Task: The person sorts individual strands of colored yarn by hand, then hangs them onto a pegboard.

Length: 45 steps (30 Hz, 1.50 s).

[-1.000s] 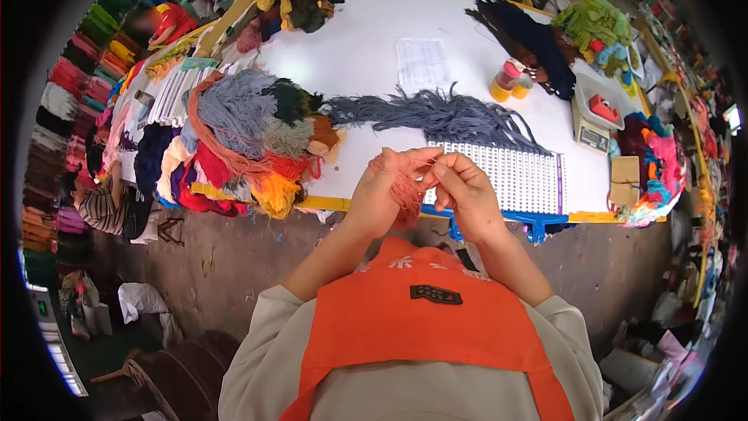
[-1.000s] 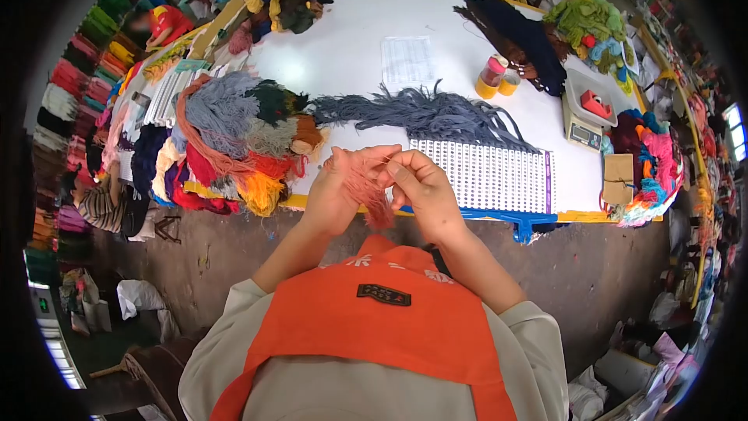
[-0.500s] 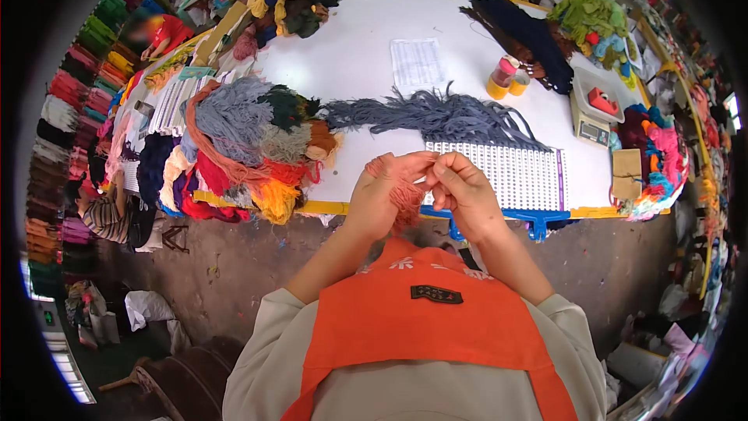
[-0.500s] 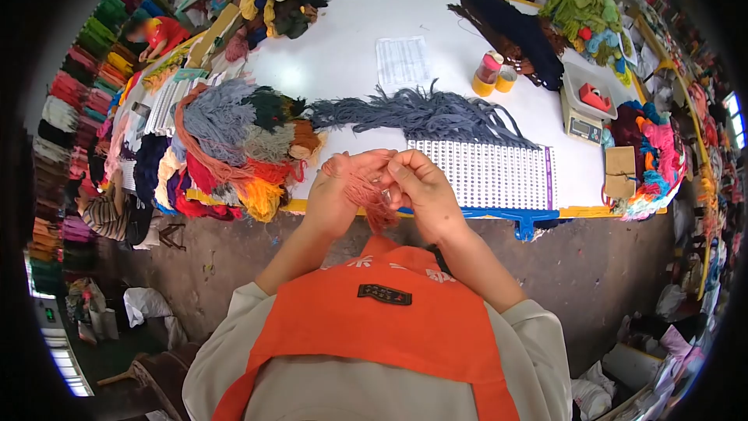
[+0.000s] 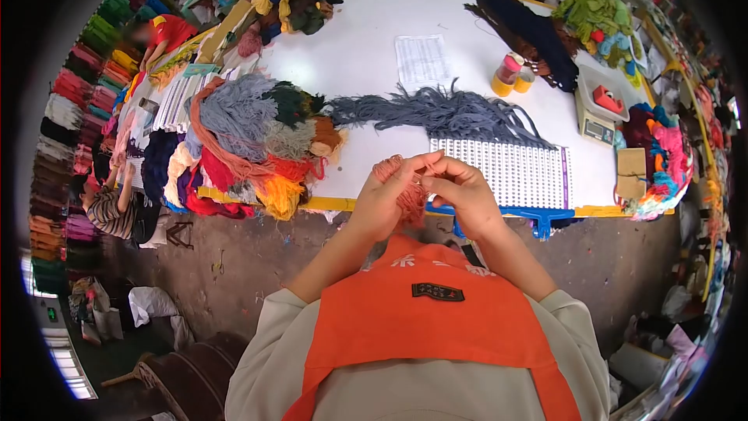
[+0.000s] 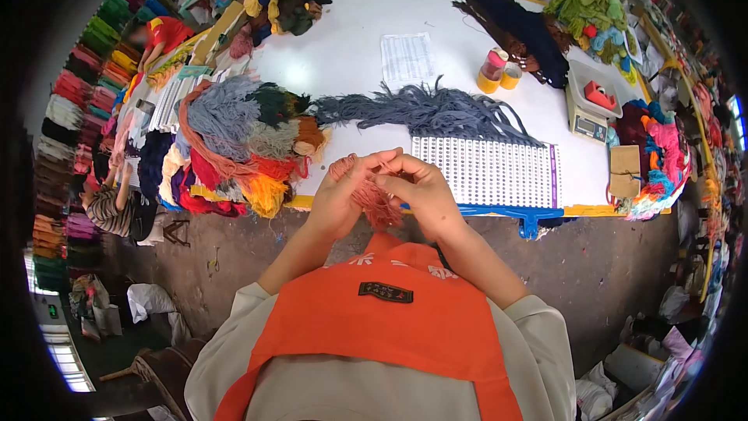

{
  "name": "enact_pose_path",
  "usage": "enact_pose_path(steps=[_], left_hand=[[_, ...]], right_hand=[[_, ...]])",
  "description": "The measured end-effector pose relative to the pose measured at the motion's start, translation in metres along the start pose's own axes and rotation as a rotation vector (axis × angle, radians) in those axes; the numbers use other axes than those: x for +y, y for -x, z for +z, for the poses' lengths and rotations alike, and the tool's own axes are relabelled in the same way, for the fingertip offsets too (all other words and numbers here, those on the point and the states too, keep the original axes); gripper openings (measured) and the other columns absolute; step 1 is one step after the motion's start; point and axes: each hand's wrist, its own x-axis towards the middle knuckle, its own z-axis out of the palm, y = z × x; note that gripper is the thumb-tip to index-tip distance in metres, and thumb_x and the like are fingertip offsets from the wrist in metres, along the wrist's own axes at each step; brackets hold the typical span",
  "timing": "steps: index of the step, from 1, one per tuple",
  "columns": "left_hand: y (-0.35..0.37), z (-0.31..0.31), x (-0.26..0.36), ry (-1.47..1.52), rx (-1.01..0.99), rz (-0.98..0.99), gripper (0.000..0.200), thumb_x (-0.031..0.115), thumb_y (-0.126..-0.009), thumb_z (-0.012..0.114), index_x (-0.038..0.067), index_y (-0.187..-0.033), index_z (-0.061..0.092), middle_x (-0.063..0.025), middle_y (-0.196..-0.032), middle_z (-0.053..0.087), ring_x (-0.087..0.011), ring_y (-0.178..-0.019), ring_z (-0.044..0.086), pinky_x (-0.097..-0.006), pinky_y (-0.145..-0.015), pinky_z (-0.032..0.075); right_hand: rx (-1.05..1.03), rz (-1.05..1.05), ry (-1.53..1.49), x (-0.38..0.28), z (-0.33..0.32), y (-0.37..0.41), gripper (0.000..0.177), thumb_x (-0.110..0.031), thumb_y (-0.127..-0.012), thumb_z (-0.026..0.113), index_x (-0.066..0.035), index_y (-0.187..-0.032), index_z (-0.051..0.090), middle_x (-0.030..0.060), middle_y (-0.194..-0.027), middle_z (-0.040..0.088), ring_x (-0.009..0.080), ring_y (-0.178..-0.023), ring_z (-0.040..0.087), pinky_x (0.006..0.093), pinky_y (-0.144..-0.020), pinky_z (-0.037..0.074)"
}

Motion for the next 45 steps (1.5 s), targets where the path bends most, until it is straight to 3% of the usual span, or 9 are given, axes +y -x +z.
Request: enact_pose_path(steps=[6, 14, 25, 31, 35, 37, 40, 42, 45], left_hand=[[0.001, -0.005, 0.002, 0.143, 0.034, -0.066, 0.054, 0.038, -0.106, 0.039, -0.008, -0.126, 0.058, -0.0144, -0.113, 0.066, -0.0189, -0.099, 0.063, -0.0342, -0.092, 0.051], [0.005, -0.016, -0.001, 0.030, -0.106, -0.031, 0.069, 0.050, -0.104, 0.032, -0.010, -0.133, 0.050, -0.0161, -0.119, 0.064, -0.0208, -0.100, 0.066, -0.0354, -0.087, 0.054], [0.009, -0.042, 0.009, -0.039, 0.013, 0.083, 0.026, 0.014, -0.098, 0.058, -0.005, -0.115, 0.063, -0.0174, -0.122, 0.064, -0.0163, -0.106, 0.061, -0.0317, -0.094, 0.047], [-0.010, -0.076, 0.005, -0.105, 0.119, 0.053, 0.033, 0.029, -0.101, 0.053, -0.002, -0.095, 0.061, -0.0208, -0.118, 0.066, -0.0223, -0.096, 0.068, -0.0348, -0.078, 0.054], [-0.008, -0.164, 0.013, 0.700, 0.158, -0.135, 0.031, 0.034, -0.105, 0.044, 0.005, -0.098, 0.055, 0.0055, -0.064, 0.041, -0.0058, -0.050, 0.037, -0.0205, -0.047, 0.033], [-0.005, -0.212, 0.020, 0.788, 0.364, -0.094, 0.026, 0.028, -0.105, 0.043, 0.006, -0.095, 0.054, 0.0072, -0.060, 0.034, -0.0055, -0.048, 0.029, -0.0212, -0.045, 0.027], [0.024, -0.309, 0.022, 0.765, 0.566, -0.038, 0.024, 0.024, -0.105, 0.043, 0.006, -0.095, 0.055, 0.0068, -0.059, 0.034, -0.0058, -0.047, 0.029, -0.0223, -0.044, 0.025], [0.048, -0.354, 0.042, 0.697, 0.759, -0.014, 0.025, 0.029, -0.104, 0.046, 0.008, -0.098, 0.058, 0.0074, -0.059, 0.033, -0.0047, -0.047, 0.026, -0.0216, -0.041, 0.021], [0.076, -0.398, 0.060, 0.565, 0.906, 0.020, 0.026, 0.030, -0.105, 0.045, 0.009, -0.100, 0.058, 0.0077, -0.059, 0.031, -0.0045, -0.045, 0.024, -0.0212, -0.039, 0.020]], right_hand=[[-0.023, 0.139, -0.338, 0.002, -0.004, -0.001, 0.010, -0.014, -0.091, 0.066, -0.007, -0.098, 0.064, 0.0003, -0.090, 0.067, 0.0060, -0.073, 0.059, 0.0210, -0.061, 0.049], [-0.009, -0.018, 0.140, 0.011, 0.013, 0.000, 0.008, -0.008, -0.091, 0.067, -0.003, -0.096, 0.064, -0.0014, -0.085, 0.063, 0.0022, -0.063, 0.052, 0.0190, -0.057, 0.045], [0.035, 0.090, -0.185, 0.015, 0.036, -0.015, 0.007, -0.011, -0.096, 0.058, -0.007, -0.100, 0.061, -0.0026, -0.086, 0.060, 0.0027, -0.067, 0.050, 0.0219, -0.062, 0.051], [-0.034, -0.019, 0.119, 0.013, 0.018, -0.022, 0.013, -0.017, -0.100, 0.056, -0.005, -0.097, 0.060, -0.0013, -0.088, 0.058, 0.0063, -0.064, 0.051, 0.0205, -0.058, 0.044], [0.728, -0.477, 0.469, 0.023, -0.084, -0.057, 0.013, -0.016, -0.102, 0.051, -0.007, -0.095, 0.058, 0.0048, -0.106, 0.061, 0.0129, -0.097, 0.055, 0.0295, -0.091, 0.043], [0.785, -0.289, -0.368, 0.020, -0.148, -0.067, 0.015, -0.022, -0.103, 0.050, -0.010, -0.097, 0.056, 0.0087, -0.114, 0.065, 0.0193, -0.103, 0.061, 0.0409, -0.095, 0.049], [0.766, -0.252, -0.593, 0.059, -0.283, -0.063, 0.009, -0.011, -0.099, 0.051, -0.015, -0.092, 0.055, -0.0025, -0.072, 0.052, 0.0109, -0.064, 0.051, 0.0339, -0.078, 0.052], [0.866, -0.192, -0.313, 0.063, -0.356, -0.058, 0.009, -0.007, -0.098, 0.050, -0.014, -0.095, 0.054, -0.0055, -0.069, 0.044, 0.0060, -0.058, 0.038, 0.0194, -0.053, 0.039], [1.144, -0.112, 0.127, 0.053, -0.471, -0.040, 0.005, -0.017, -0.097, 0.051, -0.014, -0.096, 0.054, -0.0059, -0.068, 0.044, 0.0050, -0.051, 0.036, 0.0203, -0.043, 0.031]])
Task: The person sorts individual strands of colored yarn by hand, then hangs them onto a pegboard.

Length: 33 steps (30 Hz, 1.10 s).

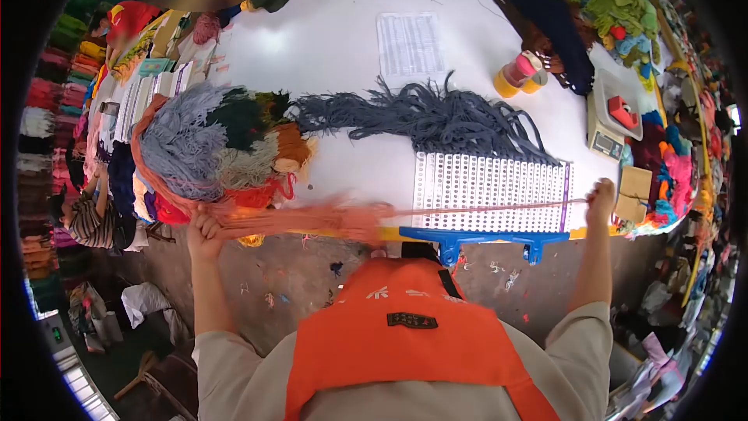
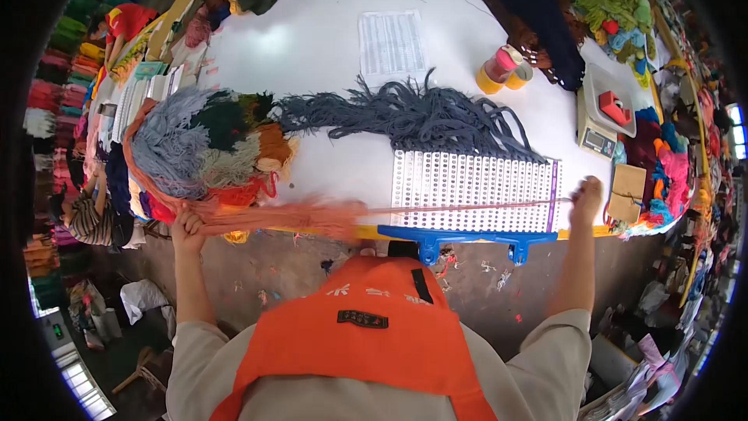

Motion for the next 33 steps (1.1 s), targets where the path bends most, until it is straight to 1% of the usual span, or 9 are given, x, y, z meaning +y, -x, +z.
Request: enact_pose_path(steps=[5, 12, 14, 15, 20, 25, 29, 31, 33], left_hand=[[0.011, 0.058, -0.037, -0.031, -0.081, 0.152, 0.028, 0.030, -0.105, 0.043, 0.007, -0.100, 0.058, 0.0076, -0.059, 0.027, -0.0043, -0.046, 0.022, -0.0216, -0.039, 0.019], [-0.004, 0.120, -0.078, -0.182, -0.175, 0.160, 0.028, 0.029, -0.105, 0.044, 0.005, -0.101, 0.056, 0.0064, -0.060, 0.026, -0.0049, -0.048, 0.021, -0.0224, -0.042, 0.019], [-0.010, 0.128, -0.068, -0.198, -0.147, 0.215, 0.028, 0.029, -0.105, 0.045, 0.004, -0.102, 0.056, 0.0059, -0.062, 0.027, -0.0048, -0.049, 0.021, -0.0220, -0.042, 0.019], [-0.011, 0.126, -0.059, -0.219, -0.164, 0.219, 0.028, 0.029, -0.105, 0.045, 0.003, -0.103, 0.056, 0.0059, -0.062, 0.027, -0.0048, -0.049, 0.021, -0.0218, -0.042, 0.020], [-0.011, 0.109, 0.013, -0.242, -0.297, 0.226, 0.029, 0.029, -0.106, 0.043, 0.003, -0.104, 0.056, 0.0053, -0.060, 0.027, -0.0060, -0.048, 0.021, -0.0223, -0.043, 0.020], [0.011, 0.125, 0.066, -0.385, -0.148, 0.453, 0.029, 0.030, -0.105, 0.044, 0.005, -0.104, 0.056, 0.0061, -0.060, 0.026, -0.0056, -0.048, 0.020, -0.0231, -0.043, 0.019], [0.012, 0.100, 0.107, -0.406, -0.419, 0.484, 0.038, 0.027, -0.107, 0.040, -0.002, -0.126, 0.056, 0.0064, -0.059, 0.025, -0.0048, -0.047, 0.021, -0.0224, -0.043, 0.021], [0.027, 0.140, 0.055, -0.259, -0.639, 0.297, 0.037, 0.025, -0.107, 0.039, -0.003, -0.126, 0.055, 0.0063, -0.060, 0.025, -0.0045, -0.048, 0.023, -0.0215, -0.044, 0.022], [0.037, 0.168, -0.004, -0.177, -0.753, 0.144, 0.037, 0.025, -0.106, 0.040, -0.001, -0.130, 0.052, 0.0048, -0.068, 0.032, -0.0041, -0.053, 0.028, -0.0198, -0.045, 0.025]], right_hand=[[0.269, -0.176, 0.177, 0.015, -0.066, -0.117, 0.008, -0.019, -0.096, 0.051, -0.015, -0.090, 0.055, -0.0056, -0.066, 0.047, 0.0046, -0.047, 0.036, 0.0214, -0.039, 0.026], [-0.029, -0.089, 0.323, 0.011, 0.028, -0.081, 0.014, -0.021, -0.097, 0.054, -0.008, -0.093, 0.059, -0.0053, -0.064, 0.046, 0.0036, -0.049, 0.037, 0.0235, -0.041, 0.027], [-0.098, -0.474, 0.743, 0.028, 0.005, -0.112, 0.014, -0.020, -0.097, 0.054, -0.008, -0.095, 0.059, 0.0025, -0.066, 0.056, 0.0155, -0.051, 0.050, 0.0306, -0.046, 0.038], [-0.047, -0.688, 1.260, -0.008, 0.028, -0.072, 0.011, -0.019, -0.098, 0.052, -0.010, -0.099, 0.056, 0.0133, -0.077, 0.066, 0.0329, -0.065, 0.063, 0.0424, -0.058, 0.049], [-0.268, -0.646, 1.843, -0.027, -0.009, -0.072, 0.012, -0.020, -0.100, 0.042, -0.014, -0.107, 0.049, 0.0134, -0.109, 0.068, 0.0396, -0.091, 0.066, 0.0505, -0.072, 0.053], [-0.307, -0.687, 1.872, -0.045, -0.053, -0.069, 0.013, -0.018, -0.099, 0.041, -0.014, -0.109, 0.049, 0.0147, -0.107, 0.068, 0.0390, -0.095, 0.067, 0.0507, -0.073, 0.053], [-0.005, -0.501, 1.846, -0.057, -0.026, -0.052, 0.019, -0.026, -0.099, 0.042, -0.012, -0.102, 0.054, 0.0187, -0.092, 0.069, 0.0413, -0.092, 0.066, 0.0512, -0.071, 0.052], [-0.204, -0.754, 1.368, -0.058, 0.012, -0.028, 0.011, -0.012, -0.094, 0.046, -0.010, -0.101, 0.055, 0.0222, -0.084, 0.064, 0.0460, -0.082, 0.062, 0.0515, -0.067, 0.046], [-0.310, -0.507, 1.043, -0.108, 0.096, 0.060, 0.012, -0.017, -0.097, 0.052, -0.005, -0.097, 0.058, 0.0129, -0.073, 0.059, 0.0237, -0.064, 0.057, 0.0377, -0.060, 0.045]])
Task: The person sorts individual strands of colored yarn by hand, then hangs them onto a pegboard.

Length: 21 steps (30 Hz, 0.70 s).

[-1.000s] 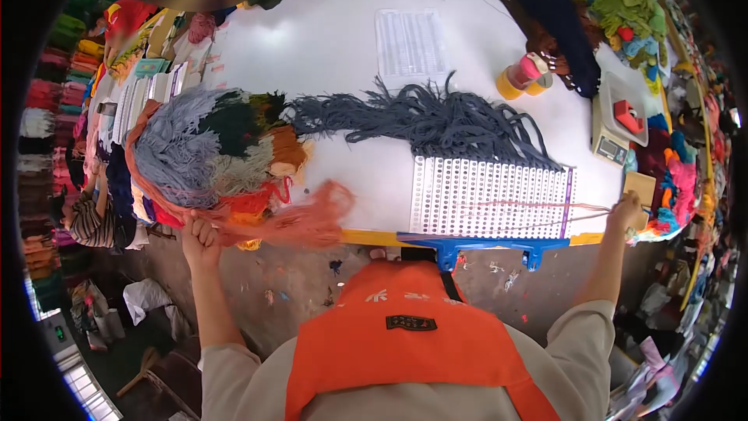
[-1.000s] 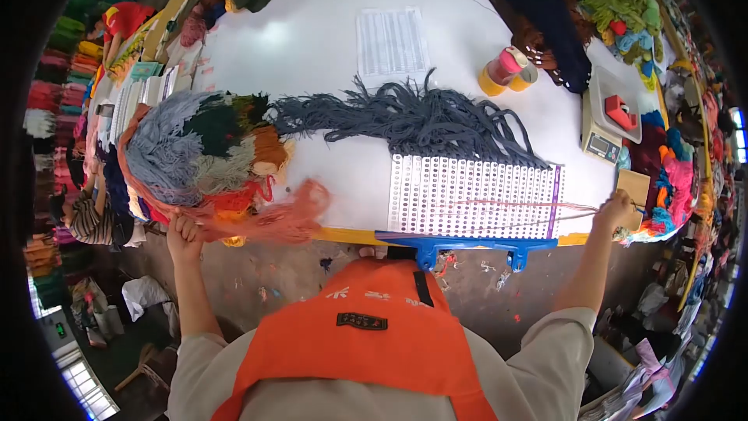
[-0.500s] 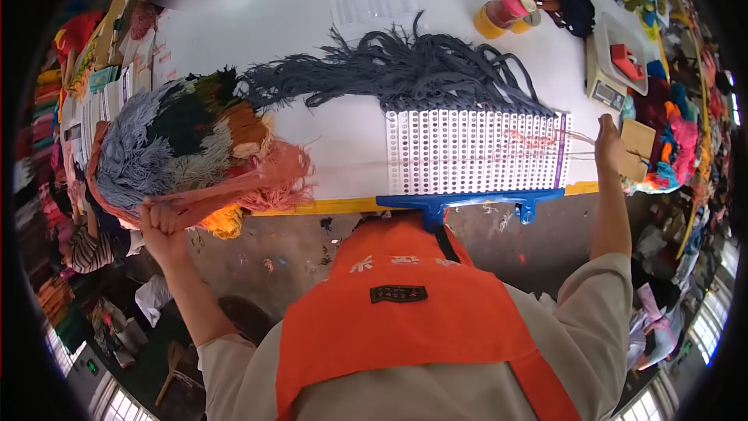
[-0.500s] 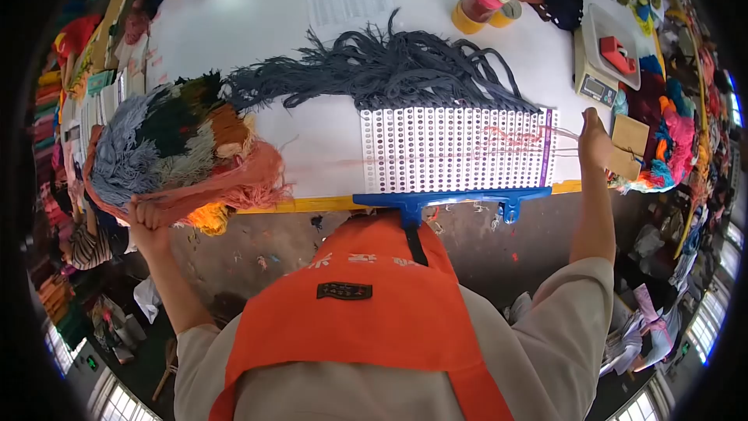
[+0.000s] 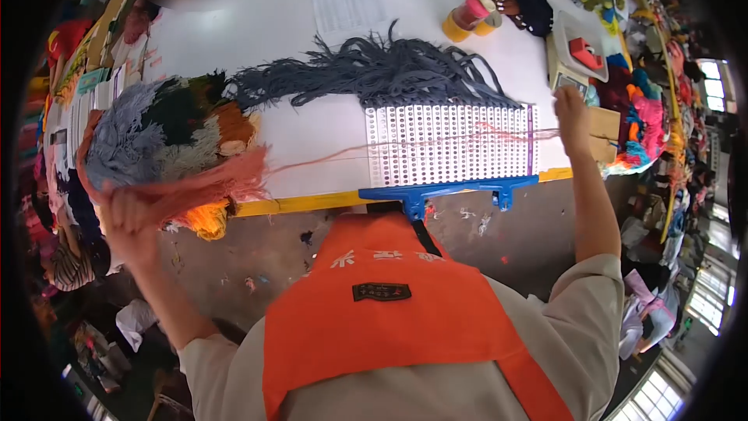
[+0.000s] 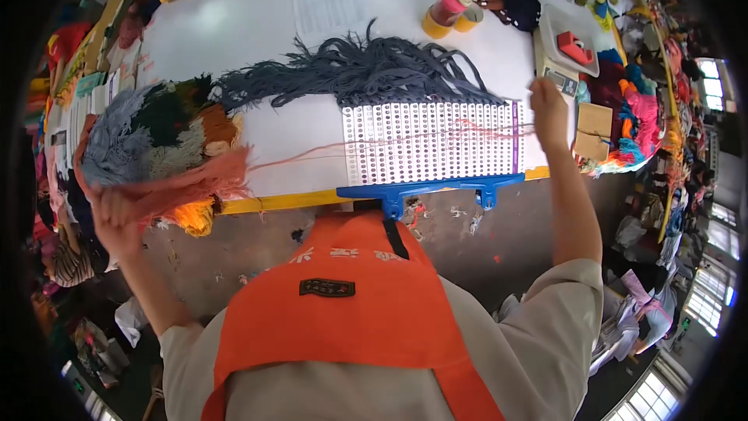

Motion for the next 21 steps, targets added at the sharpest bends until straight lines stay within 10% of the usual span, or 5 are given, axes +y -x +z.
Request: enact_pose_path(steps=[5, 6, 11, 14, 21], left_hand=[[-0.014, 0.110, -0.137, -0.123, 0.318, -0.080, 0.045, 0.033, -0.101, 0.052, 0.005, -0.136, 0.050, 0.0018, -0.095, 0.058, -0.0015, -0.059, 0.038, -0.0170, -0.040, 0.031], [-0.019, 0.082, -0.163, 0.066, -0.224, -0.170, 0.044, 0.034, -0.099, 0.055, 0.004, -0.131, 0.054, -0.0014, -0.105, 0.065, -0.0009, -0.050, 0.038, -0.0184, -0.038, 0.034], [-0.009, 0.173, -0.224, -0.241, -0.212, -0.350, 0.036, 0.014, -0.092, 0.063, 0.001, -0.126, 0.059, -0.0107, -0.122, 0.065, 0.0015, -0.060, 0.049, -0.0155, -0.049, 0.037], [0.002, 0.196, -0.242, -0.197, -0.398, -0.159, 0.046, -0.001, -0.085, 0.065, -0.001, -0.129, 0.056, -0.0070, -0.121, 0.066, -0.0066, -0.101, 0.060, -0.0208, -0.081, 0.050], [0.023, 0.177, -0.221, -0.248, -0.088, -0.305, 0.009, 0.002, -0.092, 0.062, -0.004, -0.097, 0.064, -0.0091, -0.086, 0.069, -0.0093, -0.072, 0.064, -0.0230, -0.065, 0.054]], right_hand=[[-0.365, 0.107, -0.710, -0.162, -0.008, 0.043, 0.014, -0.021, -0.101, 0.051, -0.013, -0.091, 0.057, -0.0076, -0.063, 0.042, 0.0005, -0.049, 0.030, 0.0183, -0.044, 0.021], [-0.421, 0.072, -0.778, -0.186, -0.006, 0.052, 0.014, -0.021, -0.101, 0.052, -0.013, -0.090, 0.056, -0.0070, -0.063, 0.043, 0.0001, -0.049, 0.031, 0.0179, -0.043, 0.021], [-0.759, 0.158, -1.108, -0.276, 0.006, 0.097, 0.012, -0.017, -0.102, 0.049, -0.008, -0.098, 0.054, 0.0007, -0.070, 0.054, 0.0029, -0.050, 0.033, 0.0183, -0.043, 0.026], [-0.773, 0.105, -1.158, -0.298, 0.028, 0.112, 0.015, -0.019, -0.103, 0.048, -0.005, -0.101, 0.054, 0.0030, -0.075, 0.058, 0.0042, -0.051, 0.038, 0.0182, -0.045, 0.031], [-0.835, 0.191, -1.200, -0.318, 0.029, 0.134, 0.018, -0.020, -0.104, 0.046, -0.004, -0.106, 0.053, 0.0177, -0.104, 0.068, 0.0163, -0.084, 0.066, 0.0258, -0.065, 0.054]])
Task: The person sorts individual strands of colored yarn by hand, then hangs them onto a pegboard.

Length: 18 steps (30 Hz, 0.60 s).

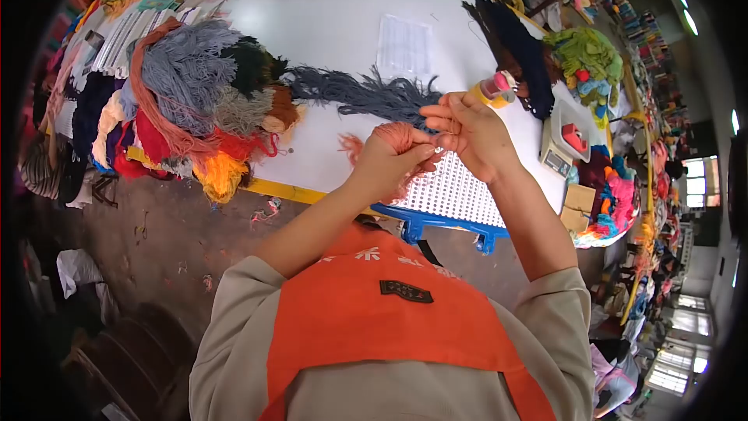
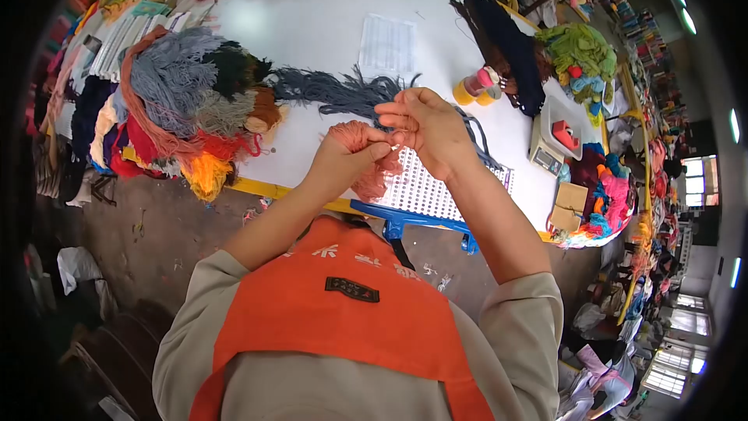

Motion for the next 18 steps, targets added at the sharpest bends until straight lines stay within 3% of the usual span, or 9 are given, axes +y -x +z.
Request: enact_pose_path(steps=[1, 7, 18], left_hand=[[0.002, -0.004, 0.001, -0.095, 0.016, 0.054, 0.009, 0.004, -0.092, 0.063, -0.004, -0.095, 0.064, -0.0088, -0.085, 0.069, -0.0092, -0.071, 0.064, -0.0231, -0.063, 0.053], [0.014, -0.012, 0.007, 0.019, 0.028, 0.101, 0.011, 0.006, -0.093, 0.063, -0.004, -0.096, 0.063, -0.0098, -0.084, 0.068, -0.0108, -0.072, 0.065, -0.0236, -0.061, 0.053], [0.023, -0.022, 0.023, 0.171, 0.007, -0.132, 0.014, 0.012, -0.095, 0.061, -0.002, -0.092, 0.059, -0.0122, -0.077, 0.066, -0.0141, -0.068, 0.066, -0.0237, -0.054, 0.052]], right_hand=[[-0.054, 0.003, -0.023, 0.002, -0.004, -0.001, 0.018, -0.019, -0.104, 0.045, -0.003, -0.108, 0.053, 0.0206, -0.111, 0.066, 0.0208, -0.093, 0.068, 0.0311, -0.076, 0.057], [-0.121, 0.032, -0.091, 0.000, 0.010, 0.009, 0.018, -0.017, -0.102, 0.049, -0.002, -0.111, 0.052, 0.0221, -0.115, 0.064, 0.0255, -0.105, 0.066, 0.0357, -0.088, 0.056], [-0.137, 0.022, -0.129, 0.001, 0.011, 0.014, 0.022, -0.009, -0.095, 0.059, -0.001, -0.113, 0.050, 0.0203, -0.115, 0.064, 0.0250, -0.106, 0.066, 0.0342, -0.092, 0.055]])
